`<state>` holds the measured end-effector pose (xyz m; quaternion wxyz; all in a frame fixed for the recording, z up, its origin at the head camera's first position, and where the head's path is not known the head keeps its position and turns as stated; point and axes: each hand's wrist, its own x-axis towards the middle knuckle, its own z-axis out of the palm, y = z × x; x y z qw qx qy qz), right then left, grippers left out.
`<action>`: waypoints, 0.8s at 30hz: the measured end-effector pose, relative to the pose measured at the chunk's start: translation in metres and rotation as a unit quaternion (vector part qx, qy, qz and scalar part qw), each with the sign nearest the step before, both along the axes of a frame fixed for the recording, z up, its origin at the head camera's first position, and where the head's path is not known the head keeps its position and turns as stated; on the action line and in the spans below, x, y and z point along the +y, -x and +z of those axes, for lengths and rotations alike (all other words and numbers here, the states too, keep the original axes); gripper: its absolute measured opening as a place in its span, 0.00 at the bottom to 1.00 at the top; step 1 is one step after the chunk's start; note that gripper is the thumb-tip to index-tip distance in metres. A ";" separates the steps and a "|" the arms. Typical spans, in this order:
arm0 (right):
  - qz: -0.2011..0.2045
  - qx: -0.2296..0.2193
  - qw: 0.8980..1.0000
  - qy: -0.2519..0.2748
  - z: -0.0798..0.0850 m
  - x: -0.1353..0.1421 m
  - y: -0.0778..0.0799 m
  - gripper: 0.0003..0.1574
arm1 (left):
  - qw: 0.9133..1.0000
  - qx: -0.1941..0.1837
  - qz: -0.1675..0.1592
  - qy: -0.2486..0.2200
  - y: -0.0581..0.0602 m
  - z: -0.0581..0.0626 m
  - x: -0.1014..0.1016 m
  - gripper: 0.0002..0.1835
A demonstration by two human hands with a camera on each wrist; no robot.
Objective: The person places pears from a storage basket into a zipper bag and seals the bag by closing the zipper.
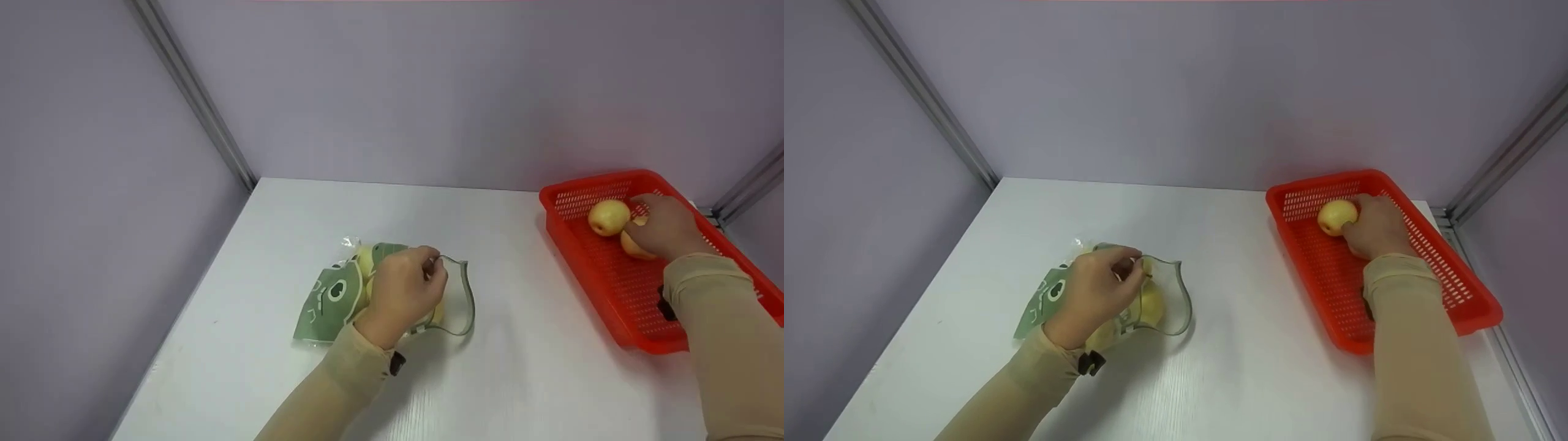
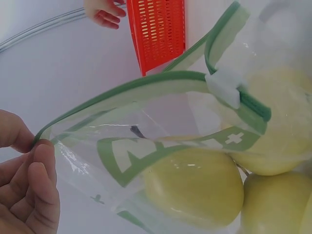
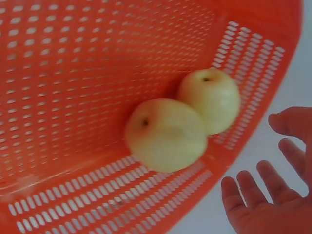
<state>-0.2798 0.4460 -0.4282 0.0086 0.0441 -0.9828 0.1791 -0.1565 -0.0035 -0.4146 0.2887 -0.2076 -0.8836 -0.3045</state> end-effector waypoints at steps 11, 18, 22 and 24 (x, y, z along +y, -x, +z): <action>-0.041 -0.096 0.994 -0.022 -0.025 0.035 -0.017 0.49 | 1.000 0.003 -0.013 -0.001 -0.011 0.004 0.003 0.04; -0.065 -0.117 0.991 0.017 -0.035 0.040 -0.020 0.51 | 1.000 -0.007 -0.018 0.003 -0.014 0.005 0.004 0.04; -0.075 -0.114 0.990 0.018 -0.041 0.041 -0.025 0.50 | 1.000 -0.013 -0.021 0.005 -0.016 0.004 0.004 0.05; -0.086 -0.139 0.986 0.024 -0.044 0.042 -0.028 0.51 | 1.000 -0.015 -0.024 0.005 -0.016 0.004 0.004 0.05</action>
